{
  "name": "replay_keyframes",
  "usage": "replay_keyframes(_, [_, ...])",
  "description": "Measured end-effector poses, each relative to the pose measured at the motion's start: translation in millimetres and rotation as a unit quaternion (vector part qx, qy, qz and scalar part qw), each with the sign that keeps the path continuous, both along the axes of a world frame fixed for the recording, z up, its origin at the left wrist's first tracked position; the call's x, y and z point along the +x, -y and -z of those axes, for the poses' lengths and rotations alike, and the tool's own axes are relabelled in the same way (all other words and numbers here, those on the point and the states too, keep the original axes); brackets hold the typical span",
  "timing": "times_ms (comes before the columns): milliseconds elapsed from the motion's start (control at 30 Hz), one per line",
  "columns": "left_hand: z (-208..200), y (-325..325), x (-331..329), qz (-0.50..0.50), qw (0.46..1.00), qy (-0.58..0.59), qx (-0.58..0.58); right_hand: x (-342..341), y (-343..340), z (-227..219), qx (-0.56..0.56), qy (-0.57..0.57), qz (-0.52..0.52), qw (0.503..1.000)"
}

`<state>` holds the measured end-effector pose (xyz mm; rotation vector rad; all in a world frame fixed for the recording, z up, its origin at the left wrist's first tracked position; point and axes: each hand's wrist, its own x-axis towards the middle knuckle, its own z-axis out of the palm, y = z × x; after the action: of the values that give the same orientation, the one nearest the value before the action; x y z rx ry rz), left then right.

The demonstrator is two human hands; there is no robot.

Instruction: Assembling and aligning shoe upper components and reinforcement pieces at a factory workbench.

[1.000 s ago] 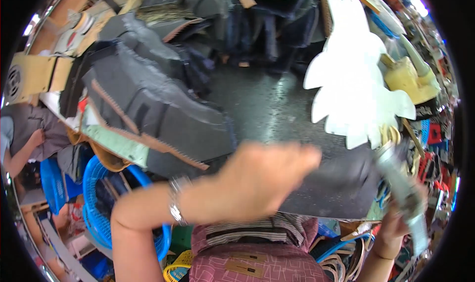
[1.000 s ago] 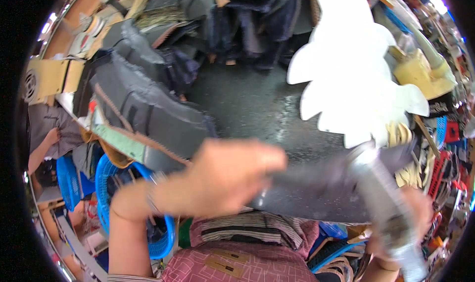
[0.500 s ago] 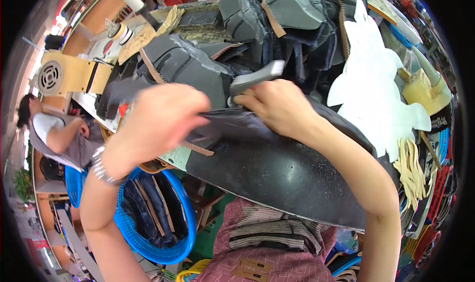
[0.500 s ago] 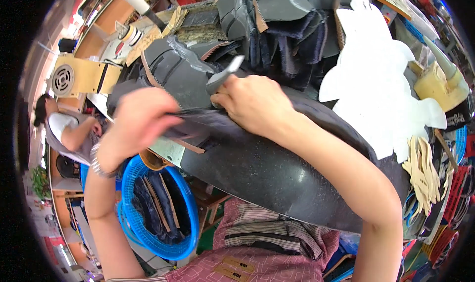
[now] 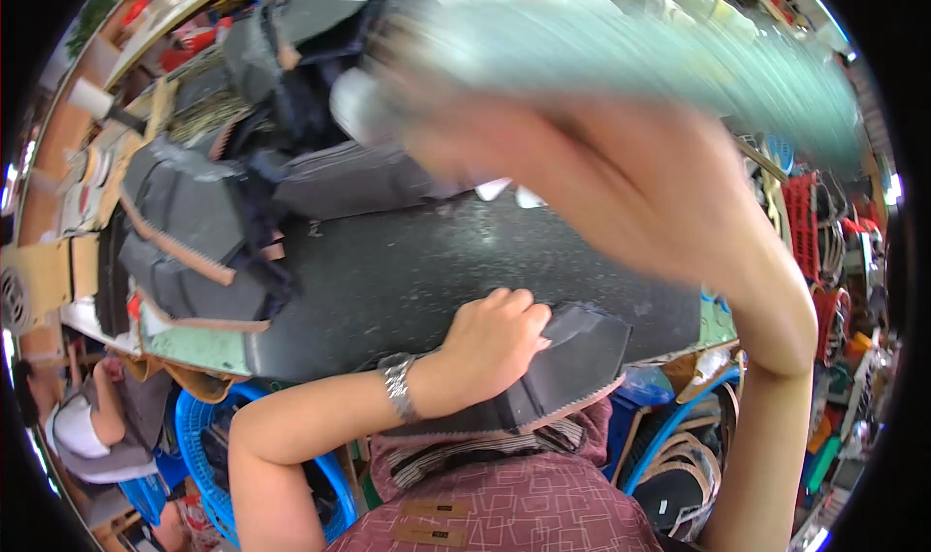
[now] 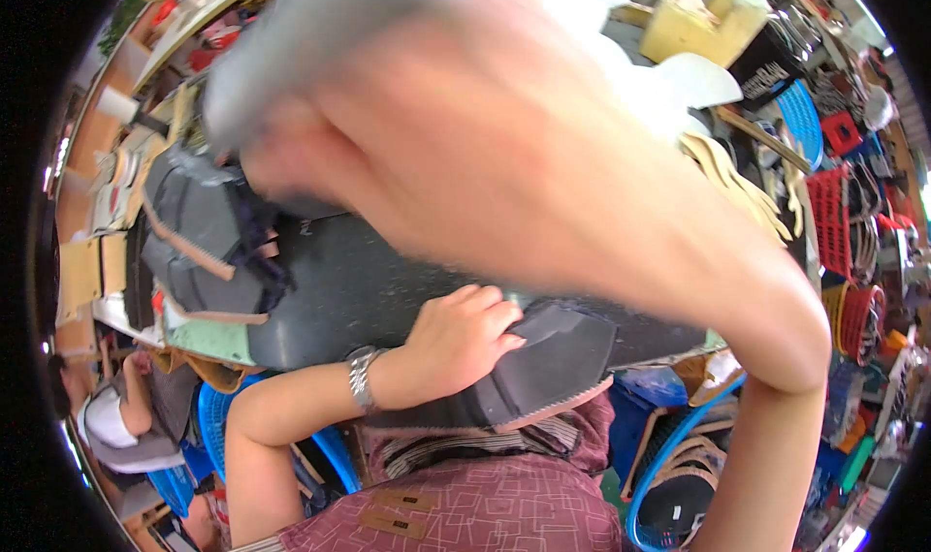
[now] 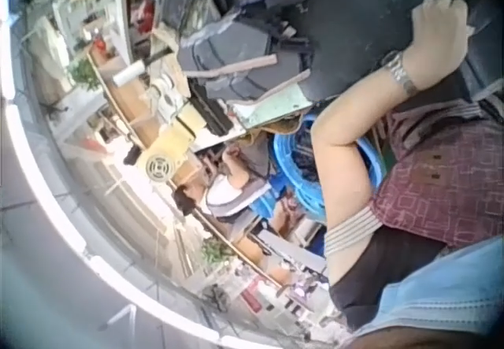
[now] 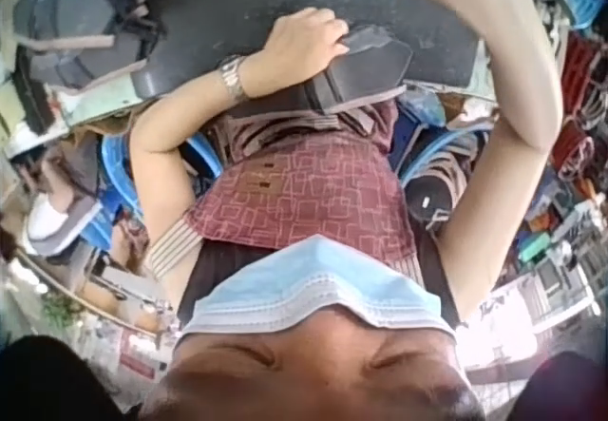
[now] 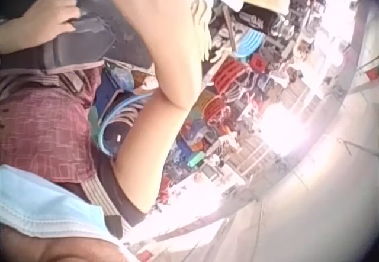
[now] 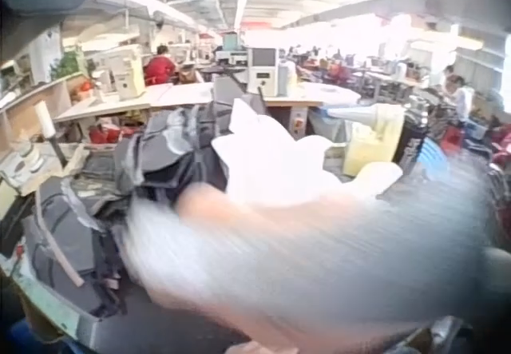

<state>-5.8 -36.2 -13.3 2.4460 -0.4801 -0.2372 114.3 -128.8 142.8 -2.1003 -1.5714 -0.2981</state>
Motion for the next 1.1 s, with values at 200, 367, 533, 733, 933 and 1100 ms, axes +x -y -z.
replay_keyframes(200, [-15.4, 9.1, 13.9, 0.07, 0.986, -0.123, 0.092, -60.7, 156.5, 73.5, -0.229, -0.238, 0.097, 0.939])
replay_keyframes(367, [-9.9, 14.2, 56.1, 0.041, 0.984, -0.134, -0.114, -77.1, 175.5, 110.8, -0.225, -0.249, 0.103, 0.936])
replay_keyframes(533, [-40.0, 3.2, 74.7, 0.297, 0.938, 0.18, 0.015, -70.3, 177.5, 113.4, -0.226, -0.245, 0.082, 0.939])
replay_keyframes(733, [-23.0, -57.9, 84.6, 0.102, 0.895, 0.354, 0.253, -69.6, 175.1, 116.3, -0.214, -0.242, 0.08, 0.943])
replay_keyframes(933, [-13.5, -35.9, 100.6, 0.06, 0.954, 0.29, 0.036, -73.2, 175.3, 114.3, -0.235, -0.208, 0.089, 0.945])
replay_keyframes(1100, [-0.2, 22.9, 70.3, 0.098, 0.977, -0.114, -0.151, -79.5, 170.2, 110.8, -0.252, -0.166, 0.095, 0.949])
